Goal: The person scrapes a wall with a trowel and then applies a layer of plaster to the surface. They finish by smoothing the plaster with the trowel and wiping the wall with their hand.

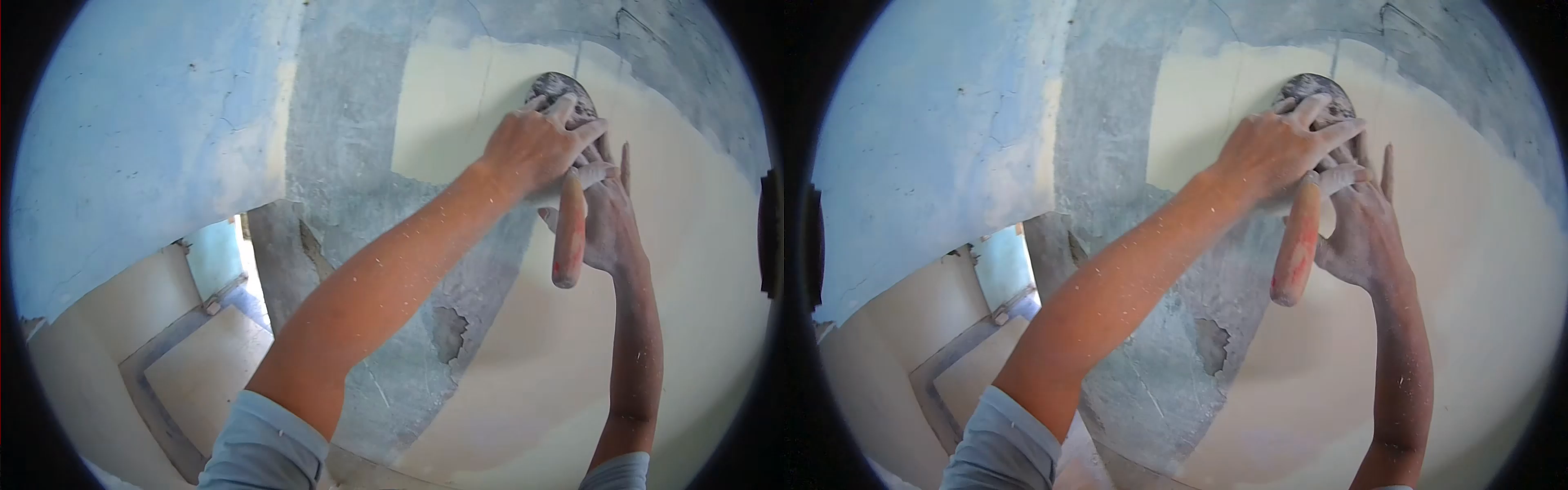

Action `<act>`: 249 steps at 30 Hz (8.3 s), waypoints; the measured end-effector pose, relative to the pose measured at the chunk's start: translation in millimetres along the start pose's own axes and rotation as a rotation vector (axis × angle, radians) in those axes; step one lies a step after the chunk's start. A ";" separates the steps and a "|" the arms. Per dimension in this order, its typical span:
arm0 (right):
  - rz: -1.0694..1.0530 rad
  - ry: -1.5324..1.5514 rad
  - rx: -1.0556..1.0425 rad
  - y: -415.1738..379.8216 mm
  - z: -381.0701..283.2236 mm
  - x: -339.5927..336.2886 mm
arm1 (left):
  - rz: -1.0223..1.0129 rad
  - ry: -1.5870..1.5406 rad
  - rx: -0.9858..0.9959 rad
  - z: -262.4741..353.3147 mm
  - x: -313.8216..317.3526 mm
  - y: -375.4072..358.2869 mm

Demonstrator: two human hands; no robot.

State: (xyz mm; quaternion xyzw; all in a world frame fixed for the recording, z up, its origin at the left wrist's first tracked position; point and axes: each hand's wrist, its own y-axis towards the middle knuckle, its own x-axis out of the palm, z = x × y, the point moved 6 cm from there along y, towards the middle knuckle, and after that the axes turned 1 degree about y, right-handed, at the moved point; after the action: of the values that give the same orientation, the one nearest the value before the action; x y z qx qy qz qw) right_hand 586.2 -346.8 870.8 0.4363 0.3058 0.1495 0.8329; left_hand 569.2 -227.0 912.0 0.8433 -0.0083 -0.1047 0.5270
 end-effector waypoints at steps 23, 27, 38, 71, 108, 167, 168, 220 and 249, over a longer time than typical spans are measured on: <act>0.249 -0.083 0.044 16.0 -11.1 32.7 | 0.024 -0.207 -0.080 3.0 6.2 -33.3; 0.227 -0.101 0.040 16.3 -8.5 36.1 | 0.037 -0.120 -0.100 8.3 11.0 -35.3; 0.323 0.072 0.104 13.3 -0.3 36.1 | 0.010 -0.223 0.127 10.7 15.3 -12.2; 0.274 -0.149 0.104 19.6 -0.2 56.2 | 0.234 -0.270 0.161 1.6 27.7 -14.5; 0.493 0.594 0.347 38.4 26.4 64.6 | 0.169 -0.257 0.002 -10.0 -8.4 14.3; 0.606 0.117 0.186 14.3 -12.9 60.3 | 0.371 -0.329 0.179 -4.6 0.0 -14.2; 0.568 0.218 0.256 25.3 -4.2 53.5 | 0.353 -0.336 0.158 -11.2 -1.4 0.1; 0.819 0.233 0.063 32.6 -14.8 43.7 | 0.375 -0.442 0.231 -14.7 -12.0 -2.4; 0.703 0.266 0.086 44.4 -6.8 50.8 | 0.327 -0.413 0.147 -22.7 -15.6 4.7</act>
State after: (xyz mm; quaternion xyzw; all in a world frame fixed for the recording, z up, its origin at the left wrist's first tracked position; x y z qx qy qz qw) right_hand 621.6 -290.7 884.9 0.5262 0.2488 0.4686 0.6646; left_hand 558.7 -206.9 928.3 0.8276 -0.2591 -0.1871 0.4614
